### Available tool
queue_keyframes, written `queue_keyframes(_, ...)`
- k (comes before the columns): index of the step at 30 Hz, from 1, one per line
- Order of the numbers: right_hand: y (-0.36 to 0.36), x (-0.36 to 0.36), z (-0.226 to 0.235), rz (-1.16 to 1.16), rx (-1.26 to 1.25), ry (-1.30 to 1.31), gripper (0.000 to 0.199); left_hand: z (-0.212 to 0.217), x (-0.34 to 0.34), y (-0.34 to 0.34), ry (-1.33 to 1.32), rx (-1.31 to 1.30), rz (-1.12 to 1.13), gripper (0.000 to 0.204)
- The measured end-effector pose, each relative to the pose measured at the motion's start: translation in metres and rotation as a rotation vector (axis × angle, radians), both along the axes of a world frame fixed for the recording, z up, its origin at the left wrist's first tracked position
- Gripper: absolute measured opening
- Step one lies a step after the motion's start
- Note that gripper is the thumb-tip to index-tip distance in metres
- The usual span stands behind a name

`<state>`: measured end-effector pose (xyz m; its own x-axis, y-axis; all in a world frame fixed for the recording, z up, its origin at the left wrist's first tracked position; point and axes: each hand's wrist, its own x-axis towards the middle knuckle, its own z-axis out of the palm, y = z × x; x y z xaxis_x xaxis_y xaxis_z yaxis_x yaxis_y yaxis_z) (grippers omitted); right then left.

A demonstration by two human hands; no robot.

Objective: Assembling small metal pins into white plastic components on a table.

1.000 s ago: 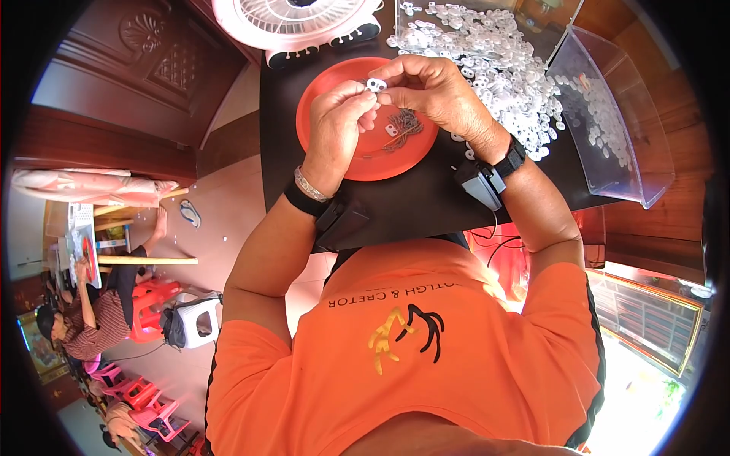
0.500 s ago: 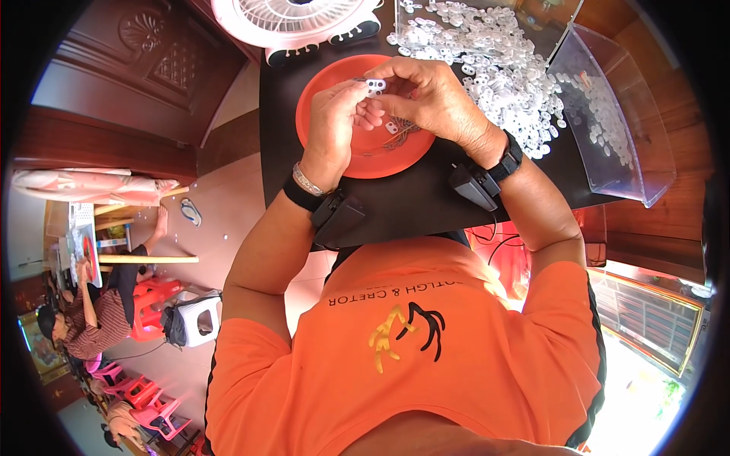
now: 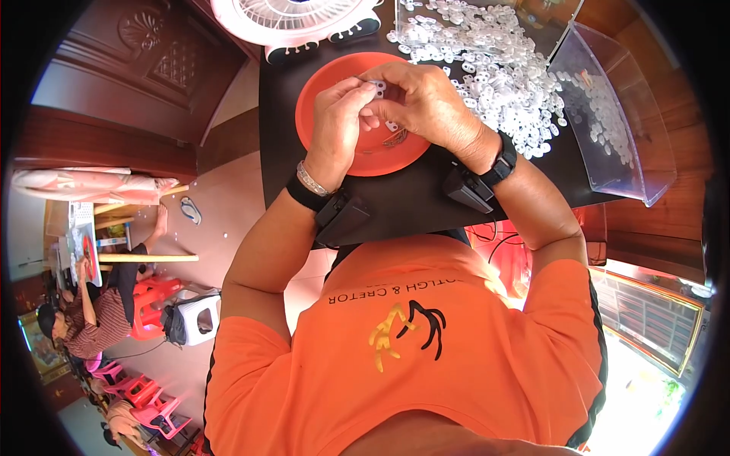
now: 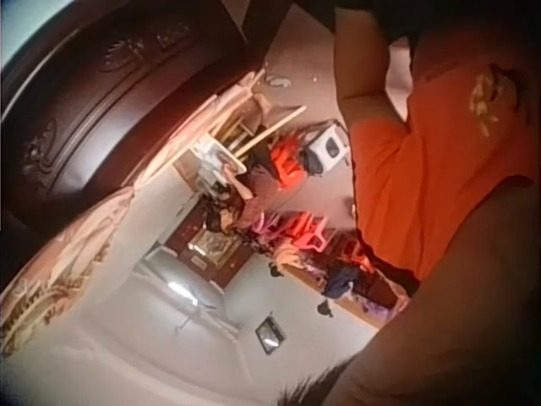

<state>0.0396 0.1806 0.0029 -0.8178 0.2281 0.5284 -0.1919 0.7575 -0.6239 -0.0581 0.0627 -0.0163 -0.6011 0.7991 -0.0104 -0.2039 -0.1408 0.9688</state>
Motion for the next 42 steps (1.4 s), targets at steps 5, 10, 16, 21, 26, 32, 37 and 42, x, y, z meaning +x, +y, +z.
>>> queue_keyframes(5,-0.003,0.004,0.006,-0.016,-0.047,-0.072,0.023,-0.003,-0.004,-0.001,-0.021,0.071,-0.011,0.023)
queue_keyframes(10,-0.001,0.004,0.003,0.000,-0.087,-0.124,0.017,-0.004,-0.004,-0.001,-0.003,0.060,-0.018,0.024)
queue_keyframes(16,-0.002,0.003,0.002,-0.002,0.010,-0.051,0.016,-0.004,-0.004,-0.005,0.034,0.030,-0.019,0.025)
queue_keyframes(21,-0.001,0.003,0.000,-0.011,0.110,-0.003,0.016,-0.004,-0.001,-0.004,0.038,0.050,-0.001,0.025)
queue_keyframes(26,-0.004,0.005,0.004,-0.021,0.082,-0.004,0.016,-0.004,0.000,-0.004,0.021,0.094,0.024,0.023)
queue_keyframes(32,-0.008,0.006,0.008,-0.012,-0.027,0.006,0.020,-0.005,0.002,-0.002,0.050,0.114,0.080,0.024)
queue_keyframes(37,-0.007,0.005,0.007,-0.022,0.129,0.068,0.027,-0.003,0.001,-0.003,0.062,0.115,0.047,0.024)
queue_keyframes(42,-0.007,0.005,0.005,-0.054,0.156,0.026,0.022,-0.004,0.000,-0.002,0.052,0.079,0.029,0.024)
